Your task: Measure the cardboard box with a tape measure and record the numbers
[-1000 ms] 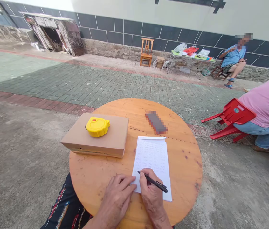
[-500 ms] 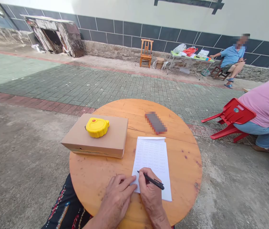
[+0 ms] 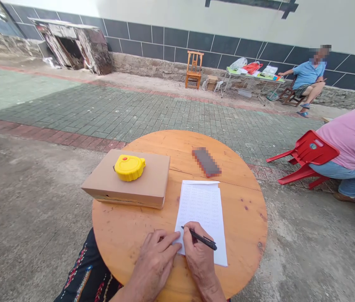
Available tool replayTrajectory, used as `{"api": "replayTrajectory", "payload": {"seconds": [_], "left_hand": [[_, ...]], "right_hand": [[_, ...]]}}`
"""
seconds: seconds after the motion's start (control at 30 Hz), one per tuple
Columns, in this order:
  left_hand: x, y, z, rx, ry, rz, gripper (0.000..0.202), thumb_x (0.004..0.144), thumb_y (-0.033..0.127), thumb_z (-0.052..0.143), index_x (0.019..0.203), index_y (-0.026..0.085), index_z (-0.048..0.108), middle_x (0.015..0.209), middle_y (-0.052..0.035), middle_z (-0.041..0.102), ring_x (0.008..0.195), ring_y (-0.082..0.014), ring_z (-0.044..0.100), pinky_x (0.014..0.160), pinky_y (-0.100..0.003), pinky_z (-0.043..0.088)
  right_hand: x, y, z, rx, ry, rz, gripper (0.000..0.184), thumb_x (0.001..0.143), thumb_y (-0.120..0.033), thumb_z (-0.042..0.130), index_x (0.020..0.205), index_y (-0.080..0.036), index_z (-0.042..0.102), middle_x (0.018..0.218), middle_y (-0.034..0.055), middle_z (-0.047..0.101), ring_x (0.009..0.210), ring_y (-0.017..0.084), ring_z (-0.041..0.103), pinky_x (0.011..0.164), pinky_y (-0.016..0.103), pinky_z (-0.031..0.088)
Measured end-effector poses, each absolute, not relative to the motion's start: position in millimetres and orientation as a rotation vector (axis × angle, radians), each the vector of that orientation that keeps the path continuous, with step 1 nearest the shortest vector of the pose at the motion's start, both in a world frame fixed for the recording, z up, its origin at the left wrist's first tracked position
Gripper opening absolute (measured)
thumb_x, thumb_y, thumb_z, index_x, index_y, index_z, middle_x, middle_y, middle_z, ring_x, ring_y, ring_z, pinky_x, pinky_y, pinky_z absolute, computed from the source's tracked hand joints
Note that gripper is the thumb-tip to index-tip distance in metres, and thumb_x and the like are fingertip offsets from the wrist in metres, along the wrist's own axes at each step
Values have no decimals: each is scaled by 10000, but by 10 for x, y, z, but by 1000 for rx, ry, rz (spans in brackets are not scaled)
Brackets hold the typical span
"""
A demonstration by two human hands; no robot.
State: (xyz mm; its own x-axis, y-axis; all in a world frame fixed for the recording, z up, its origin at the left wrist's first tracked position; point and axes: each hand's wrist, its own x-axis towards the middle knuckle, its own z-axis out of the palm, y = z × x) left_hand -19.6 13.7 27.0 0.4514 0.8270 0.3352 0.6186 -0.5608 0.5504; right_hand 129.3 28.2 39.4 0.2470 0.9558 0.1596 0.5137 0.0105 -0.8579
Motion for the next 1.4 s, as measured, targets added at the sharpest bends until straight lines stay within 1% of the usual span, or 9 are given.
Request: {"api": "replayTrajectory", "payload": {"seconds": [0.47, 0.67, 0.8, 1.03, 1.23, 1.4], "left_hand": [[-208, 121, 273, 2351, 1218, 844, 264, 863, 47, 473, 1009, 200, 630, 1250, 9, 627, 945, -211, 456, 820, -375, 458], [-215, 121, 258, 2346, 1218, 823, 265, 869, 56, 488, 1032, 208, 630, 1259, 15, 623, 947, -210, 457, 823, -369, 454], [-208, 124, 240, 2333, 1216, 846, 263, 868, 57, 491, 1023, 213, 635, 1257, 13, 625, 945, -209, 464, 821, -362, 447], [-196, 121, 190, 2325, 1232, 893, 244, 867, 77, 518, 1020, 234, 624, 1251, 35, 628, 938, -199, 461, 821, -348, 419], [-202, 114, 142, 2384, 1218, 898, 279, 869, 99, 519, 1096, 234, 610, 1290, 16, 610, 951, -206, 470, 813, -351, 399], [-196, 112, 136, 2419, 1218, 927, 248, 869, 110, 526, 1060, 234, 624, 1266, 6, 622, 933, -202, 471, 812, -350, 389]], "right_hand": [[1287, 271, 403, -1638, -1423, 609, 259, 902, -353, 506, 738, -183, 613, 642, -1, 619, 589, 142, 558, 576, 222, 454], [1293, 273, 386, -1631, -1441, 618, 261, 900, -347, 505, 733, -179, 616, 613, -10, 597, 545, 130, 532, 542, 218, 433], [1301, 263, 366, -1635, -1447, 628, 266, 901, -349, 503, 725, -179, 609, 618, -8, 594, 560, 130, 531, 551, 216, 433], [1308, 249, 337, -1644, -1415, 613, 267, 894, -350, 500, 719, -178, 605, 591, -15, 567, 529, 127, 510, 525, 219, 417], [1313, 259, 338, -1632, -1369, 561, 249, 887, -349, 515, 737, -177, 615, 582, -20, 570, 502, 120, 499, 493, 209, 413], [1318, 257, 325, -1634, -1352, 558, 238, 886, -342, 518, 740, -179, 612, 627, -4, 608, 566, 133, 550, 550, 208, 451]]}}
